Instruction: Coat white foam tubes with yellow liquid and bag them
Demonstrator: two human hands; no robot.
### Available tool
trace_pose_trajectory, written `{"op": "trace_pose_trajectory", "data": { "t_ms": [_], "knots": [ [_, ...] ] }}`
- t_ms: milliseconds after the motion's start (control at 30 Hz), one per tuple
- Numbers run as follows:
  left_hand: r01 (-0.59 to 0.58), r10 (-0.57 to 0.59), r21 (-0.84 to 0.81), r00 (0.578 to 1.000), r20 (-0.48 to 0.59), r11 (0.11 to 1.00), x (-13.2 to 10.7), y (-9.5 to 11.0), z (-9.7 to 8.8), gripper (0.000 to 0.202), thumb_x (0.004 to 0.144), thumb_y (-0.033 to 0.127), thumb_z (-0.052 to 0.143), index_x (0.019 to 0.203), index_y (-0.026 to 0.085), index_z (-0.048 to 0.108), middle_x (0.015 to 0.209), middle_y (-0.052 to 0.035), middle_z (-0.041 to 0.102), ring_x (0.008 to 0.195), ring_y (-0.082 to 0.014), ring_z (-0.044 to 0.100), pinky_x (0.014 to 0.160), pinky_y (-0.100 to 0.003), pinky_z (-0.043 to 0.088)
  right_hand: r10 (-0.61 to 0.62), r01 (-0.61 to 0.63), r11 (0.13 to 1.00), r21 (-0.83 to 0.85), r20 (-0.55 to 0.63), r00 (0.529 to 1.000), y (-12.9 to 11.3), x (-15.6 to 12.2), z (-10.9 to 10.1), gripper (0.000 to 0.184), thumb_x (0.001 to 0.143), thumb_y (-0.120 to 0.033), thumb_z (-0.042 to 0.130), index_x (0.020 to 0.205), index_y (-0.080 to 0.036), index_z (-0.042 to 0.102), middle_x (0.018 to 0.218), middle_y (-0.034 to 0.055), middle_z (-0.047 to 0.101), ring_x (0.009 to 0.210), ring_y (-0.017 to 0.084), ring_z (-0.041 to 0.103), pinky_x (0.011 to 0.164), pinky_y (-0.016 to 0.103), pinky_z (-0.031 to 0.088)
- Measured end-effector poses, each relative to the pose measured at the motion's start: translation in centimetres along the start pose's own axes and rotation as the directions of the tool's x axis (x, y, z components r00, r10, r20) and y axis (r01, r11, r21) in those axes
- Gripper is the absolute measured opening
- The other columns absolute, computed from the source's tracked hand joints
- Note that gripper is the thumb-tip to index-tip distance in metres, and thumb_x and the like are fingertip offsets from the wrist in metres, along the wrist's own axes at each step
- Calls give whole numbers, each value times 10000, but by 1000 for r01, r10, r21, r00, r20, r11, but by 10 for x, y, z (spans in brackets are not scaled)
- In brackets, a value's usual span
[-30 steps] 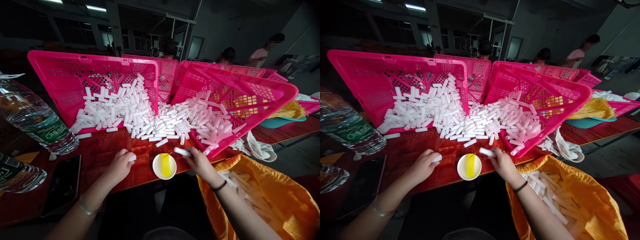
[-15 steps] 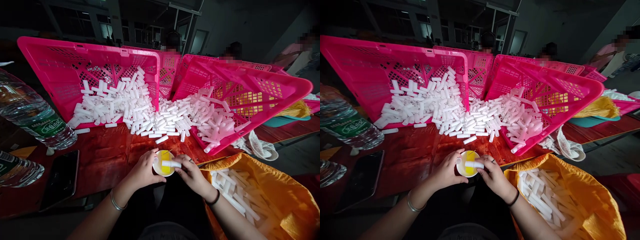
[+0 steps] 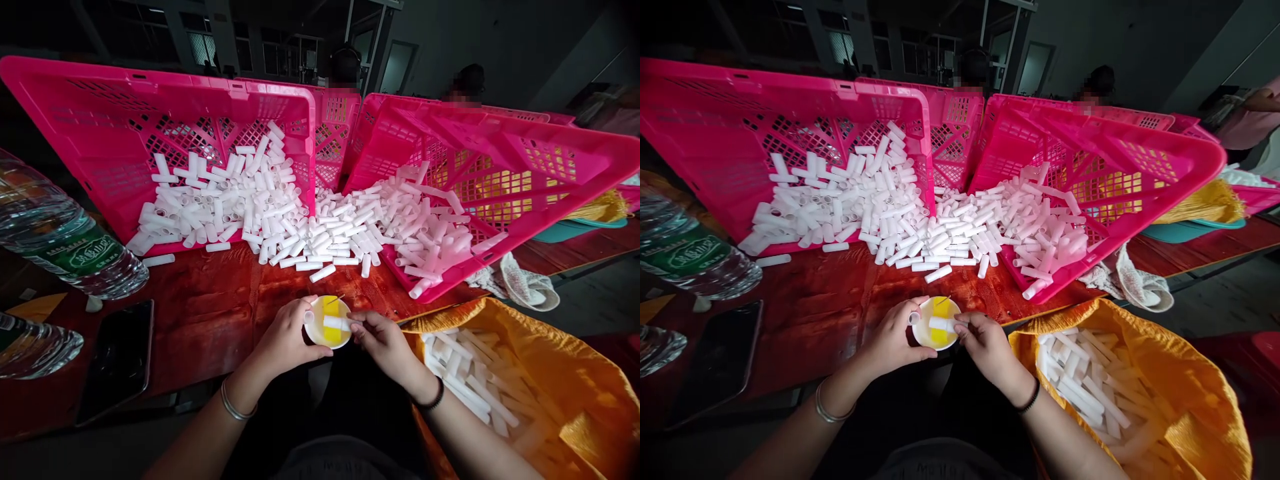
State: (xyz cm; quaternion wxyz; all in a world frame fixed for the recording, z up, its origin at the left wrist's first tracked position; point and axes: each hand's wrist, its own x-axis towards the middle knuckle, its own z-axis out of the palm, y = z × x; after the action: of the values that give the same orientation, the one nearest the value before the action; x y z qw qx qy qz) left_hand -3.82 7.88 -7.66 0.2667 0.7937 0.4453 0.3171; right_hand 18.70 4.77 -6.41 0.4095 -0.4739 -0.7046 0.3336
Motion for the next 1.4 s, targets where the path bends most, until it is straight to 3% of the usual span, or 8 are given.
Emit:
{"op": "trace_pose_trajectory", "data": {
  "t_ms": [167, 333, 533, 600, 700, 867, 1133, 1400],
  "knots": [
    [11, -12, 30, 1000, 14, 999, 2, 4, -3, 869, 524, 340, 893, 1267, 225, 456, 1300, -128, 569, 1153, -308, 569, 978, -500, 473, -228, 226, 967, -121, -1, 974, 0, 1, -2, 144, 929, -231, 520, 981, -213, 653, 1021, 105, 623, 972, 219, 618, 818, 385, 548],
    [9, -9, 23, 1000, -3, 1000, 2, 5, -2, 862, 521, 299, 888, 1265, 225, 458, 1278, -128, 579, 1143, -306, 575, 977, -491, 474, -12, 12, 1000, -2, -19, 1000, 3, -1, -1, 182, 949, -283, 513, 1083, -202, 606, 882, 61, 675, 778, 184, 672, 672, 325, 587],
    [-33, 33, 58, 999, 1, 998, 3, 6, -6, 832, 501, 317, 884, 1206, 206, 456, 1284, -155, 546, 1199, -343, 527, 994, -524, 455, -346, 331, 910, -250, -18, 938, 14, -6, -2, 148, 923, -195, 519, 942, -231, 661, 1026, 83, 657, 967, 229, 634, 820, 396, 562],
    [-92, 97, 107, 994, -49, 990, 2, 8, -13, 647, 615, 353, 817, 1132, 176, 469, 1318, -195, 497, 1259, -358, 471, 1015, -531, 432, -308, 285, 939, -190, -106, 945, 13, -5, 0, 101, 923, -227, 533, 956, -227, 629, 1021, 88, 655, 953, 223, 641, 801, 380, 572],
    [-96, 108, 162, 992, -68, 982, -1, 13, -26, 182, 905, 260, 496, 1064, 174, 481, 1173, -154, 582, 1112, -261, 583, 931, -435, 497, -115, 132, 989, 59, -236, 965, 1, -2, 1, 107, 915, -303, 575, 990, -227, 583, 966, 75, 660, 855, 187, 656, 717, 318, 584],
    [-191, 193, 205, 981, 10, 960, -4, 32, -41, 195, 947, 246, 482, 1132, 202, 525, 1031, -72, 655, 947, -211, 635, 824, -331, 531, 61, -8, 937, 348, -143, 988, -32, 0, -3, 185, 865, -371, 653, 974, -227, 614, 886, 40, 670, 740, 143, 636, 639, 253, 554],
    [-330, 358, 492, 933, 39, 806, -6, 55, -46, 208, 906, 140, 499, 1106, 141, 555, 908, -82, 670, 783, -246, 603, 709, -409, 533, 36, -22, 969, 245, -51, 998, -54, 3, -12, 146, 853, -315, 659, 941, -199, 647, 843, 49, 657, 703, 150, 622, 621, 268, 526],
    [-346, 403, 517, 915, 2, 783, -10, 71, -38, 184, 933, 153, 416, 1040, 130, 565, 800, -65, 640, 686, -228, 587, 597, -357, 500, -57, 56, 988, 141, 4, 998, -68, 3, -12, 108, 885, -259, 597, 974, -200, 611, 842, 38, 626, 691, 144, 579, 615, 262, 480]
  ]
}}
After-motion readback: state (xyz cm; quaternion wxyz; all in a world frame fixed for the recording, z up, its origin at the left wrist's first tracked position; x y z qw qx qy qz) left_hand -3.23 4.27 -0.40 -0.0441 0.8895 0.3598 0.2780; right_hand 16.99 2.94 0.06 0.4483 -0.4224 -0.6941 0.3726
